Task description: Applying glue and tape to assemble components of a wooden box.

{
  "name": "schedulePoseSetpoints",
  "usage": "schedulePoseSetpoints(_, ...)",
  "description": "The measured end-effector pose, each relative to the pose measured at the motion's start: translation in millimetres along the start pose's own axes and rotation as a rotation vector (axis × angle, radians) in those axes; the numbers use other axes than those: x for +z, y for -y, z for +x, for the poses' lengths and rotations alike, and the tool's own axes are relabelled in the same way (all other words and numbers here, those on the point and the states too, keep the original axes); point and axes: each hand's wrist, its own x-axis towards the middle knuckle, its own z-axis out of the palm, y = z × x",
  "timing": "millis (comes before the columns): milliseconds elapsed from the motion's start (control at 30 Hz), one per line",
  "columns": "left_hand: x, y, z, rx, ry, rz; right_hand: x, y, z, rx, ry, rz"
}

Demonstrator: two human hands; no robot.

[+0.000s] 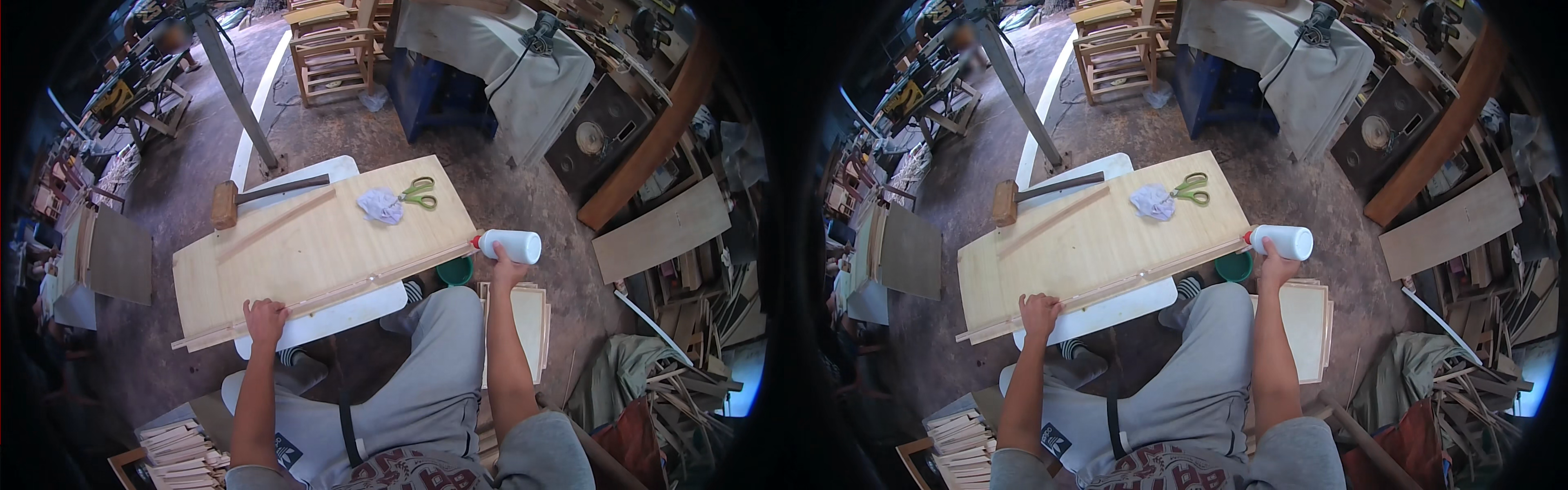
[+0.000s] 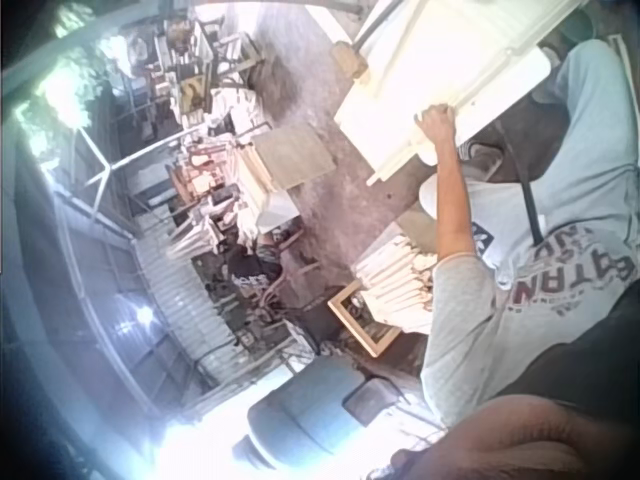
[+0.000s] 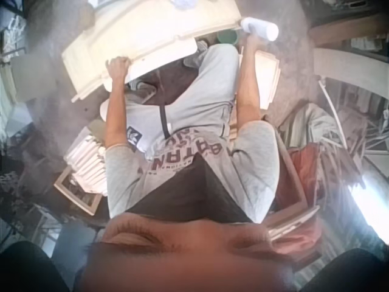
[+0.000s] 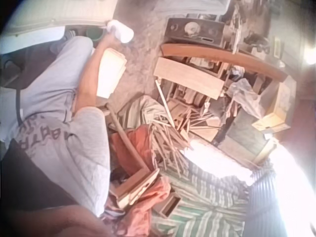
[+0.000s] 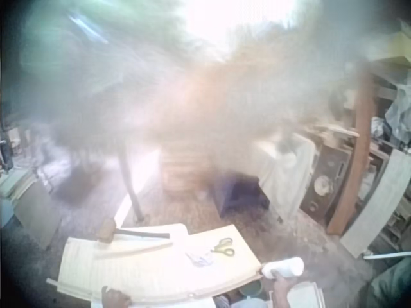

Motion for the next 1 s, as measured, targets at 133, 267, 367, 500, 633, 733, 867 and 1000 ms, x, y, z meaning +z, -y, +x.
schedulePoseSetpoints(133,2,1,0,0.01,-0.011,-0.002,-1,0,1,0.045,0.022,0.068)
schedulePoseSetpoints(267,2,3,-1,0.003,-0.009,-0.007,-2,-8,0,0.057,-0.042,0.085)
schedulePoseSetpoints(367,3,1,-1,0.016,-0.017,-0.02,-8,-14,6,0.043,-0.024,0.082)
schedulePoseSetpoints(500,0,0,-2,0.003,-0.019,-0.03,-5,-10,0,0.1,-0.067,0.104)
schedulePoseSetpoints(633,-1,-1,-2,-0.01,-0.016,-0.022,-4,-4,-6,0.154,-0.091,0.093)
schedulePoseSetpoints(733,0,1,-2,-0.017,-0.018,-0.036,-6,-1,-13,0.168,-0.099,0.093)
schedulePoseSetpoints(867,3,2,-1,-0.012,-0.036,-0.062,-15,1,-4,0.303,-0.062,0.226)
schedulePoseSetpoints(1000,6,10,-3,-0.004,-0.066,-0.098,3,9,1,0.514,-0.043,0.624)
